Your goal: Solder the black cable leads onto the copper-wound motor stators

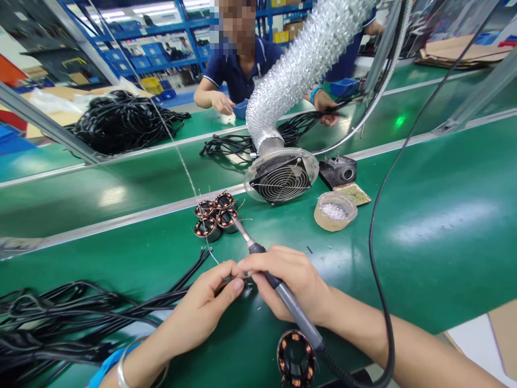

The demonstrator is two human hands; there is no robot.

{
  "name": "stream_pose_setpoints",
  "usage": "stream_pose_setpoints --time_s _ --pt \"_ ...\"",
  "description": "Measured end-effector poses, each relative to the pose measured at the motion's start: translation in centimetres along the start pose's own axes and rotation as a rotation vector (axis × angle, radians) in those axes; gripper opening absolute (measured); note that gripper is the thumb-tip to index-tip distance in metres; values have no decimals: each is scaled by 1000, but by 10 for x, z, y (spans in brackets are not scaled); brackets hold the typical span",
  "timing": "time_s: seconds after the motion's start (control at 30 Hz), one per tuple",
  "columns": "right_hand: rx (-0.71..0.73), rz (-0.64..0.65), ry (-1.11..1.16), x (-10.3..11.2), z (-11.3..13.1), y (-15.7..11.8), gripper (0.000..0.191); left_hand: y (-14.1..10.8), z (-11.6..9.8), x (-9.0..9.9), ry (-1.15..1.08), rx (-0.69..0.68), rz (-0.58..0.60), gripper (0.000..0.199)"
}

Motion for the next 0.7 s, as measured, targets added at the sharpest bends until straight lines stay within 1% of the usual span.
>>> stream_pose_setpoints --time_s 0.03,0.1,0.23,0.3,0.37,0.47,0.57,0.7 --pt "-17 -2 6 1 0 0 28 1 0 0 -23 8 -6 29" --pt "-30 8 7 1 1 -1 30 2 1 -2 -169 69 -9 35" --pt "-15 7 -2 -2 2 -2 30 5 8 -10 -528 317 -3 43" --pt "-14 6 10 -2 2 -3 30 4 9 -12 -637 378 4 43" --pt "-28 5 32 -2 2 -3 30 5 8 -13 -677 382 1 44" --pt "-61 12 74 -1 1 -4 30 5 8 -13 -673 388 -10 44" --pt "-81 29 98 -1 -1 -5 36 5 8 -13 -656 388 -13 44" --pt "-59 32 90 -4 0 -4 41 4 5 -15 -629 354 -20 44"
Point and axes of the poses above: each hand's wrist, its own y-axis towards the middle knuckle, its own x-axis out of the back of the hand, z = x × y, the point moved 1 cm from there along y, towards the middle knuckle, and after that the axes turned 7 degrees about -y, right-handed, at the moved point
